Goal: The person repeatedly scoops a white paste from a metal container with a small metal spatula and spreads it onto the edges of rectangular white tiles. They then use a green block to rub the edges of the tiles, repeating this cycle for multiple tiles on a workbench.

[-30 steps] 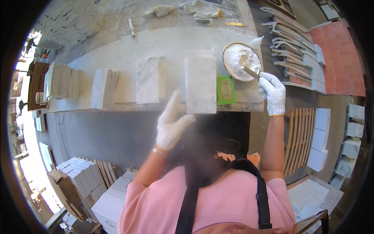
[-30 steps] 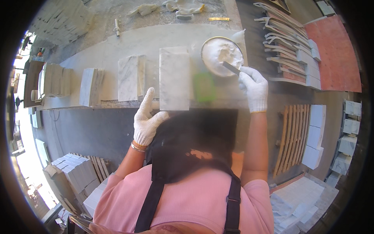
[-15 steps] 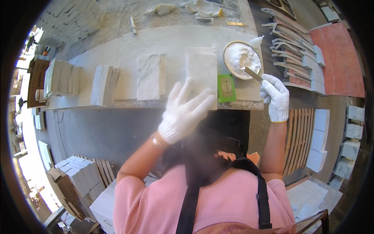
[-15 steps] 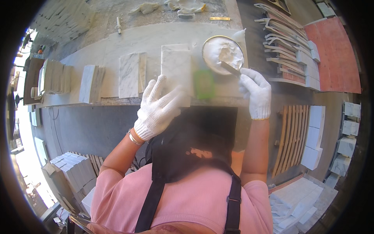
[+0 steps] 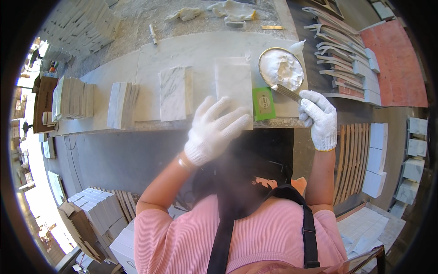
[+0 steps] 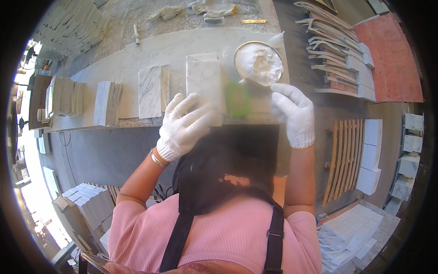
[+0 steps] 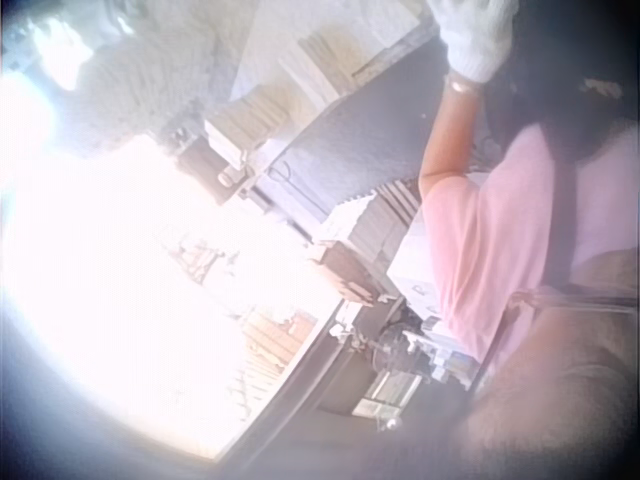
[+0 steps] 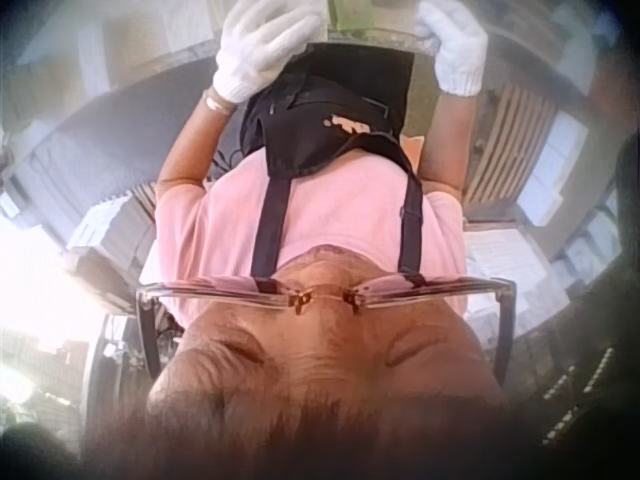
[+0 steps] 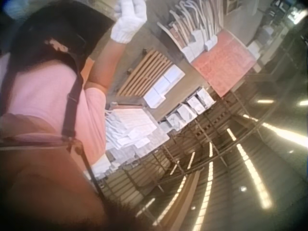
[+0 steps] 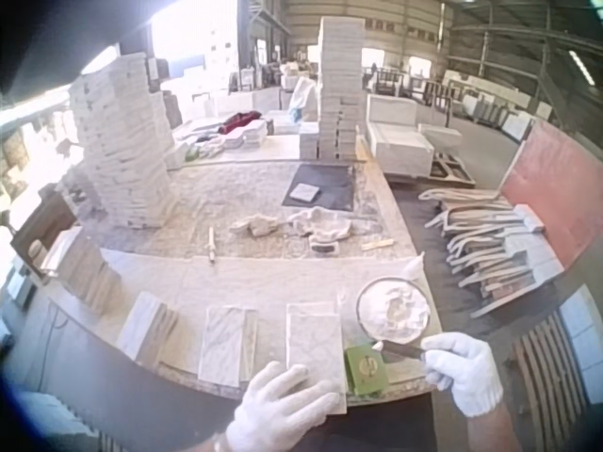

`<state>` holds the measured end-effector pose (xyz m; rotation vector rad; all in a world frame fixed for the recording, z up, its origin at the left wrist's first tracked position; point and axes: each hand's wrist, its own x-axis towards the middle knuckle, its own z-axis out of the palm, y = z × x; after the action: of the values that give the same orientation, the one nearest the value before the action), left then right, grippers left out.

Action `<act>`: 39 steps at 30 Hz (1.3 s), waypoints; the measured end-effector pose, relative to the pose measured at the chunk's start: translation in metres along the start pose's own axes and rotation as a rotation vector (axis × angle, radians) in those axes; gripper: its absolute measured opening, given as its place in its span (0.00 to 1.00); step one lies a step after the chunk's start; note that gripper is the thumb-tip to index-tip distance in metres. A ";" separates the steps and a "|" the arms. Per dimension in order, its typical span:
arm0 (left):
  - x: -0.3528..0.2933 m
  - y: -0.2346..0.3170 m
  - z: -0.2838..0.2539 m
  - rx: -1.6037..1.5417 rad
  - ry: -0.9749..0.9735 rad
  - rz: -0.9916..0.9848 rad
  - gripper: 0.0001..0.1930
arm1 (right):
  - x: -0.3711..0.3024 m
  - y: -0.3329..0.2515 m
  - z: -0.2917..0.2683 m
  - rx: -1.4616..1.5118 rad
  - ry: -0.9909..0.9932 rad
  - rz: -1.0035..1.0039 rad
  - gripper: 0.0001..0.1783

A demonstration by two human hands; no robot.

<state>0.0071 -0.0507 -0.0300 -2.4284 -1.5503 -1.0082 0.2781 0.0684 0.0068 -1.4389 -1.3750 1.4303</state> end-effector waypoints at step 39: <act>0.008 -0.002 -0.017 -0.077 -0.039 0.089 0.29 | 0.064 0.029 -0.025 -0.106 0.163 -0.053 0.16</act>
<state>-0.0004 -0.0503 -0.0131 -2.5586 -1.4262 -1.0285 0.2977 0.1282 -0.0323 -1.5380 -1.3926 1.1950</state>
